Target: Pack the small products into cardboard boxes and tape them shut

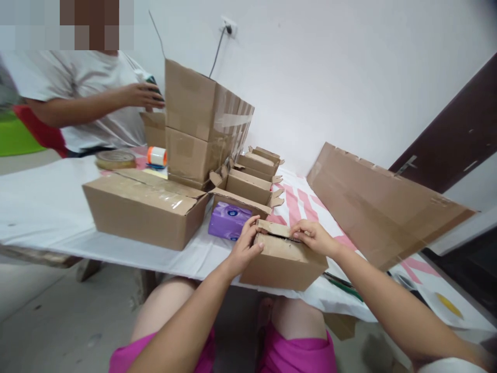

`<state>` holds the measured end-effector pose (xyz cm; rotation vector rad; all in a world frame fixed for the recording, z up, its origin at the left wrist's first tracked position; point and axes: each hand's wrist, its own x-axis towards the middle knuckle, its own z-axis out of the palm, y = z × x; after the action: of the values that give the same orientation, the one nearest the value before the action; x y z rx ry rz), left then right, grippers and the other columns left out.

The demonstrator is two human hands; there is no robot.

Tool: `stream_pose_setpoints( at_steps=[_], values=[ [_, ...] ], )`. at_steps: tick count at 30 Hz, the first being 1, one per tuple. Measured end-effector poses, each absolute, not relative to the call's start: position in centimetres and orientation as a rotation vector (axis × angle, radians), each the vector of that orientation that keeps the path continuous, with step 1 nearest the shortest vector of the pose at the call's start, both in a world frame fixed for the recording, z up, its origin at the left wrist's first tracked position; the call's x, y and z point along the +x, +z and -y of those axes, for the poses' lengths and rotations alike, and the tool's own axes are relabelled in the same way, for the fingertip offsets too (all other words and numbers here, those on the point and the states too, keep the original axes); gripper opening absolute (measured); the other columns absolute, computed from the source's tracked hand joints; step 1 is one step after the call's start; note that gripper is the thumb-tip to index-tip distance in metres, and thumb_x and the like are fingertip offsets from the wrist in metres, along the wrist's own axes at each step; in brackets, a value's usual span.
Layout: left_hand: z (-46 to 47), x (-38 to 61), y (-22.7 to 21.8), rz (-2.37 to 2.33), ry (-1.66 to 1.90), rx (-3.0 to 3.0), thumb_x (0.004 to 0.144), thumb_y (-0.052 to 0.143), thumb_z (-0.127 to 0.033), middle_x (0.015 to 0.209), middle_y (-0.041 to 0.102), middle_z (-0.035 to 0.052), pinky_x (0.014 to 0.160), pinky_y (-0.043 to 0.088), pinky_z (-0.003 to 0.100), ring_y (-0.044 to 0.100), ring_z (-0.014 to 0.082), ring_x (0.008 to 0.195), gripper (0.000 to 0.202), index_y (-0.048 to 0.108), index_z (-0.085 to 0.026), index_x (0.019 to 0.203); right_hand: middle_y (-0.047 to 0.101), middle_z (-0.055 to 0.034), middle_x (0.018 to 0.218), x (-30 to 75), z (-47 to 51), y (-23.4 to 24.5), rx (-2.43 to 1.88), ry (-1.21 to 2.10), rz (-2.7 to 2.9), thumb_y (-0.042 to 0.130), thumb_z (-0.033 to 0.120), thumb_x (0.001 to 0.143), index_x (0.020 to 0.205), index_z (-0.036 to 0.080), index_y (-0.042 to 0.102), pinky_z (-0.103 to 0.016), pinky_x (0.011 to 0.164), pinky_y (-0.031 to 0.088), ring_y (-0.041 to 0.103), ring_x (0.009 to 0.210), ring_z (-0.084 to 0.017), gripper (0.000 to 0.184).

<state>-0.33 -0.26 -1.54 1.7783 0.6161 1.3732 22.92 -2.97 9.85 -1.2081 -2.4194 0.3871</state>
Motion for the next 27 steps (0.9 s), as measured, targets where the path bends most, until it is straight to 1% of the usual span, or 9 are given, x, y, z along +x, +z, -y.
stream_pose_setpoints(
  at_steps=[5, 11, 14, 17, 20, 23, 27],
  values=[
    [0.2, -0.4, -1.5, -0.619, 1.354, 1.801, 0.080, 0.047, -0.063, 0.143, 0.031, 0.0169, 0.111, 0.026, 0.047, 0.025, 0.0343, 0.139, 0.052, 0.060, -0.017, 0.102, 0.067, -0.0032, 0.080, 22.0, 1.7, 9.3, -1.260, 0.305, 2.429, 0.053, 0.021, 0.089, 0.082, 0.020, 0.067, -0.028, 0.075, 0.048, 0.062, 0.078, -0.015, 0.015],
    [-0.4, -0.1, -2.3, -0.606, 1.365, 1.790, 0.078, 0.047, -0.066, 0.142, 0.032, 0.0168, 0.111, 0.025, 0.046, 0.022, 0.0342, 0.139, 0.055, 0.059, -0.017, 0.100, 0.066, -0.0004, 0.076, 20.6, 1.0, 8.9, -1.452, 0.108, 2.405, 0.055, 0.014, 0.085, 0.077, 0.019, 0.064, -0.025, 0.069, 0.043, 0.059, 0.071, -0.013, 0.013],
    [-0.5, 0.0, -2.4, -0.606, 1.365, 1.803, 0.079, 0.045, -0.065, 0.142, 0.032, 0.0164, 0.111, 0.026, 0.045, 0.023, 0.0344, 0.139, 0.055, 0.059, -0.016, 0.101, 0.065, -0.0005, 0.075, 20.4, 0.8, 8.5, -1.512, 0.027, 2.384, 0.055, 0.014, 0.085, 0.077, 0.019, 0.062, -0.024, 0.068, 0.041, 0.057, 0.070, -0.013, 0.011],
    [-0.5, -0.1, -2.4, -0.592, 1.376, 1.813, 0.080, 0.046, -0.063, 0.142, 0.032, 0.0165, 0.110, 0.026, 0.045, 0.024, 0.0345, 0.139, 0.054, 0.060, -0.016, 0.101, 0.064, -0.0022, 0.081, 20.1, 0.6, 8.4, -1.557, -0.068, 2.365, 0.055, 0.014, 0.084, 0.079, 0.018, 0.061, -0.024, 0.070, 0.040, 0.057, 0.074, -0.014, 0.009],
    [-0.5, -0.1, -2.4, -0.587, 1.374, 1.802, 0.080, 0.046, -0.063, 0.142, 0.032, 0.0164, 0.111, 0.025, 0.046, 0.023, 0.0344, 0.139, 0.053, 0.060, -0.017, 0.102, 0.064, -0.0036, 0.085, 19.7, 0.5, 8.5, -1.647, -0.096, 2.338, 0.056, 0.015, 0.083, 0.078, 0.018, 0.059, -0.025, 0.073, 0.040, 0.056, 0.079, -0.015, 0.007],
    [-0.5, -0.1, -2.5, -0.577, 1.377, 1.787, 0.080, 0.047, -0.062, 0.142, 0.032, 0.0164, 0.111, 0.024, 0.046, 0.023, 0.0349, 0.139, 0.052, 0.059, -0.017, 0.102, 0.064, -0.0038, 0.083, 19.5, 0.3, 8.7, -1.712, -0.086, 2.304, 0.055, 0.015, 0.082, 0.077, 0.018, 0.059, -0.025, 0.072, 0.039, 0.056, 0.078, -0.015, 0.007],
    [-0.3, -0.1, -2.3, -0.578, 1.380, 1.776, 0.080, 0.048, -0.057, 0.143, 0.031, 0.0166, 0.111, 0.024, 0.047, 0.025, 0.0348, 0.138, 0.047, 0.059, -0.017, 0.102, 0.064, -0.0023, 0.077, 19.4, 0.0, 8.7, -1.789, -0.073, 2.235, 0.053, 0.016, 0.080, 0.075, 0.018, 0.058, -0.023, 0.066, 0.037, 0.055, 0.070, -0.014, 0.008]
  ],
)
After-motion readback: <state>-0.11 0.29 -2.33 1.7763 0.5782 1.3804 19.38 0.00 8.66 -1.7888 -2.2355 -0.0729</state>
